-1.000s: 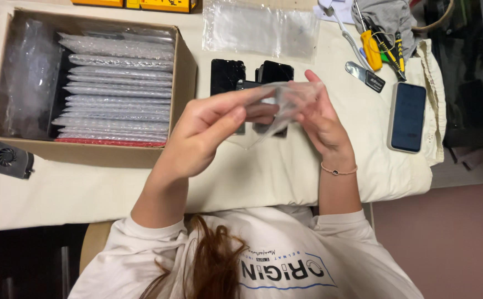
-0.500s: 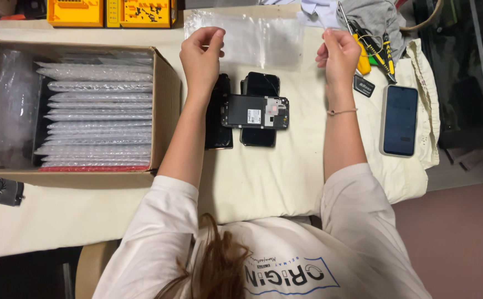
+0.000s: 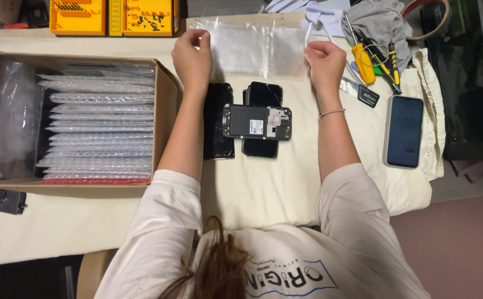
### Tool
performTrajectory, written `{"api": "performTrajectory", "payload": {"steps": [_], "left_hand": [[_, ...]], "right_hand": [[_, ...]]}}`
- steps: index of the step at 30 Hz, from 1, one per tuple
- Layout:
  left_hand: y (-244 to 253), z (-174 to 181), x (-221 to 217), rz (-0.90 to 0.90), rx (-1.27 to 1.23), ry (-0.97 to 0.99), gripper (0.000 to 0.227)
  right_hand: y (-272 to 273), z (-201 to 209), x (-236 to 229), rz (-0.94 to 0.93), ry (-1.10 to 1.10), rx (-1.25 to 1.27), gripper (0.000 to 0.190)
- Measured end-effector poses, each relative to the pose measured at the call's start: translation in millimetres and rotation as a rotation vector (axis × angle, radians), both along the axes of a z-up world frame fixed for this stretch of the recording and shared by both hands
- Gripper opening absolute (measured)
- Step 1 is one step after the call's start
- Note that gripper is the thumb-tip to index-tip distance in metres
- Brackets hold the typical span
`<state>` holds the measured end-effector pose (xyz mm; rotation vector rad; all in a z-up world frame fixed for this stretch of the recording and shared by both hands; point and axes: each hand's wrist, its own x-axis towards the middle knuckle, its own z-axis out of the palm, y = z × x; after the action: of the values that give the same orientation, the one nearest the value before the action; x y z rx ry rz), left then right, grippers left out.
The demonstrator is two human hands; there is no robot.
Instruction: The person repeatedly removes black smartphone-like devices from a cardboard box filled with bubble wrap. Each device is unwrapped from a clear plastic bag, briefly turned over to show the back and internal components, and then placed on the table. The process is repeated for several units throughout the clip.
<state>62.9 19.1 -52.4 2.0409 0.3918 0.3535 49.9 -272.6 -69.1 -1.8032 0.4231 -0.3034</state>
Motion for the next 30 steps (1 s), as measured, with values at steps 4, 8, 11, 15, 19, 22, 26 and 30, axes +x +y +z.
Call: {"api": "performTrajectory", "payload": {"steps": [4,8,11,15,19,22,26,30], "left_hand": [[4,-14,3,0.033,0.136,-0.055,0.011],[3,-17,0,0.055,0.126,-0.045,0.012],[2,-22,3,0.068,0.127,-0.042,0.014],[4,-26,2,0.082,0.124,-0.081,0.016],[9,-35,4,0.070,0.094,-0.166,0.032],[-4,-17,-16,0.078,0.151,-0.211,0.045],[-17,13,-55,-0.027,0.246,-0.231,0.041],[-17,17,-99,-0.341,0.302,-0.195,0.035]], "right_hand": [[5,2,-5,0.000,0.027,-0.015,0.003],[-1,-12,-5,-0.003,-0.052,-0.245,0.005],[-5,-19,-4,0.009,-0.081,-0.243,0.007],[-2,-18,-7,-0.014,-0.071,-0.209,0.015],[0,-23,-4,-0.033,-0.100,-0.230,0.018],[-5,-28,-9,-0.059,-0.139,-0.175,0.019],[-10,-35,-4,-0.034,-0.272,-0.053,0.013],[-10,-36,-12,0.009,-0.367,0.136,0.012]]}}
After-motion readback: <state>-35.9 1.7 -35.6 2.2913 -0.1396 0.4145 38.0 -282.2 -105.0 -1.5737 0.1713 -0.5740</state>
